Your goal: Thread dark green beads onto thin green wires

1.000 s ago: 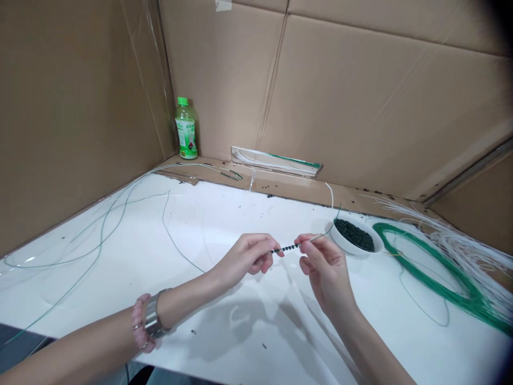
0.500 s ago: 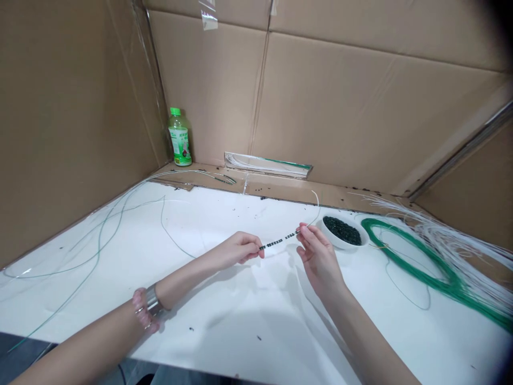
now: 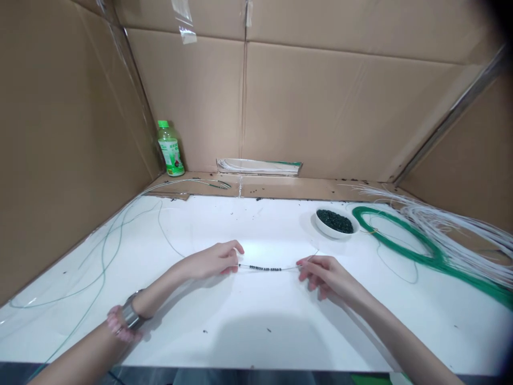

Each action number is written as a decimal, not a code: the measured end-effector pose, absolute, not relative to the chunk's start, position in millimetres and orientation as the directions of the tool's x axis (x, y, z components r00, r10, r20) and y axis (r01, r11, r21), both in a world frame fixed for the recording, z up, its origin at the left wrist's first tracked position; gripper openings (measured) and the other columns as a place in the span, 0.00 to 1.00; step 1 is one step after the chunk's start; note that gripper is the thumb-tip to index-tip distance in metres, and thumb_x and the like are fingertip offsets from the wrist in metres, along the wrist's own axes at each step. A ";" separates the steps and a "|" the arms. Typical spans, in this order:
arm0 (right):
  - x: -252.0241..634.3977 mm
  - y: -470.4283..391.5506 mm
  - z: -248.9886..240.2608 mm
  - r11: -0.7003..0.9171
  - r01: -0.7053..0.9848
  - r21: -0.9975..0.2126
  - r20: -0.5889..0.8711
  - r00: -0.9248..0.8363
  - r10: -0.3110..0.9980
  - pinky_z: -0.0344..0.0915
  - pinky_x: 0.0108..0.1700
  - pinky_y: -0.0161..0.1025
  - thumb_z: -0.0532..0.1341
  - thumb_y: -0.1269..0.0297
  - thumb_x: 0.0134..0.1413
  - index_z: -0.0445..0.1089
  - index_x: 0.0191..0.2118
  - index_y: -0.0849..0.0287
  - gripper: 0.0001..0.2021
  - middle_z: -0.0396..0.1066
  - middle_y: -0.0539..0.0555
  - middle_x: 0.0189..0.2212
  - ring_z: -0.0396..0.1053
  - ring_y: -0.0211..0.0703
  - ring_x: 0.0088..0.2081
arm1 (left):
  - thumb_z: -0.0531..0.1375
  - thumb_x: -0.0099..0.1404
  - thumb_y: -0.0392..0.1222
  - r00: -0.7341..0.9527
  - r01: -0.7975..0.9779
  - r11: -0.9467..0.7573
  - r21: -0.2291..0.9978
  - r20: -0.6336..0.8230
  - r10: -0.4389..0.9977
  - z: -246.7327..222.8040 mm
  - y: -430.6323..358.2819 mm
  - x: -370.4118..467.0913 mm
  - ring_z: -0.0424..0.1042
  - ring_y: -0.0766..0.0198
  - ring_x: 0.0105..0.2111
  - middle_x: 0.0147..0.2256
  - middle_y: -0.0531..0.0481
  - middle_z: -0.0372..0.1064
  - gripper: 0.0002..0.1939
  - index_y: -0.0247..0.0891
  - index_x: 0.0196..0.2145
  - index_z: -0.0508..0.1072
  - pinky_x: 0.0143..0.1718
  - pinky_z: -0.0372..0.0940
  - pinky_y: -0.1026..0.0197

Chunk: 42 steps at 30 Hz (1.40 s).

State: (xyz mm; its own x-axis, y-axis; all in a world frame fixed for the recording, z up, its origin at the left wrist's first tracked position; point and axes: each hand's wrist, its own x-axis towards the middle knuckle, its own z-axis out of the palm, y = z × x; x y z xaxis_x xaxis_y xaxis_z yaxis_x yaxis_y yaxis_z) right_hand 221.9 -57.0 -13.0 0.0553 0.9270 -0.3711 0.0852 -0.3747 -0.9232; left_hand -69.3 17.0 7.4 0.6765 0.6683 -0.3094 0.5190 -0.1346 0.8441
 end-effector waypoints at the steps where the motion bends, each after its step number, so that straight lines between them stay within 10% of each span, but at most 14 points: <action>1: 227.6 -59.9 -9.7 -0.354 0.227 -0.907 -0.341 0.094 0.935 0.55 0.12 0.30 0.65 0.59 0.42 0.73 0.30 0.63 0.11 0.70 0.53 0.19 0.62 0.36 0.16 | 0.48 0.62 0.40 0.688 0.518 -0.154 0.842 -0.302 0.660 6.3 15.2 -71.2 0.61 0.67 0.27 0.32 0.51 0.65 0.12 0.38 0.43 0.62 0.32 0.57 0.63; 4: 226.6 -69.4 5.9 -0.103 0.690 -0.716 0.107 0.255 0.961 0.61 0.19 0.37 0.63 0.60 0.45 0.73 0.34 0.59 0.11 0.71 0.52 0.19 0.64 0.40 0.19 | 0.48 0.61 0.35 0.704 0.505 -0.185 0.843 -0.278 0.654 5.3 9.5 -74.1 0.64 0.67 0.29 0.41 0.49 0.62 0.12 0.40 0.44 0.58 0.33 0.58 0.63; 7: 186.0 -75.0 13.1 0.234 0.847 -0.478 0.498 0.042 0.866 0.67 0.32 0.43 0.60 0.66 0.50 0.72 0.38 0.57 0.08 0.73 0.54 0.27 0.68 0.45 0.30 | 0.48 0.61 0.35 0.717 0.468 -0.194 0.862 -0.242 0.654 5.1 5.1 -74.3 0.67 0.67 0.31 0.44 0.48 0.60 0.11 0.41 0.43 0.57 0.33 0.59 0.62; 13: 96.4 -54.4 -13.4 0.546 0.812 -0.205 0.329 -0.468 0.820 0.66 0.38 0.43 0.59 0.73 0.51 0.73 0.36 0.60 0.07 0.73 0.56 0.36 0.64 0.48 0.39 | 0.51 0.62 0.37 0.757 0.353 -0.100 0.930 -0.221 0.615 -0.3 2.3 -76.5 0.67 0.69 0.30 0.46 0.48 0.57 0.22 0.47 0.51 0.48 0.34 0.61 0.61; 27: 133.9 -54.0 -30.1 0.494 0.782 -0.380 0.415 -0.333 0.847 0.61 0.33 0.38 0.60 0.75 0.50 0.75 0.29 0.55 0.09 0.73 0.52 0.30 0.59 0.42 0.32 | 0.48 0.64 0.34 0.733 0.372 -0.095 0.923 -0.230 0.640 4.0 -3.1 -81.7 0.69 0.71 0.29 0.54 0.44 0.53 0.30 0.58 0.57 0.37 0.36 0.63 0.60; 36: 133.3 -52.9 -19.6 0.328 0.732 -0.597 0.130 -0.315 0.940 0.59 0.34 0.38 0.61 0.74 0.50 0.75 0.31 0.57 0.06 0.72 0.51 0.26 0.58 0.42 0.33 | 0.47 0.66 0.44 0.690 0.587 -0.387 0.711 -0.190 0.698 2.4 -1.6 -73.2 0.61 0.65 0.28 0.32 0.50 0.66 0.13 0.40 0.38 0.69 0.29 0.56 0.64; 42: 140.0 -53.9 -21.9 0.344 0.735 -0.585 0.176 -0.299 0.938 0.58 0.34 0.38 0.61 0.74 0.49 0.73 0.29 0.58 0.05 0.72 0.51 0.27 0.57 0.42 0.33 | 0.49 0.63 0.37 0.726 0.547 -0.497 0.673 -0.087 0.682 0.9 -2.2 -68.9 0.58 0.68 0.24 0.28 0.52 0.66 0.11 0.37 0.28 0.69 0.26 0.53 0.66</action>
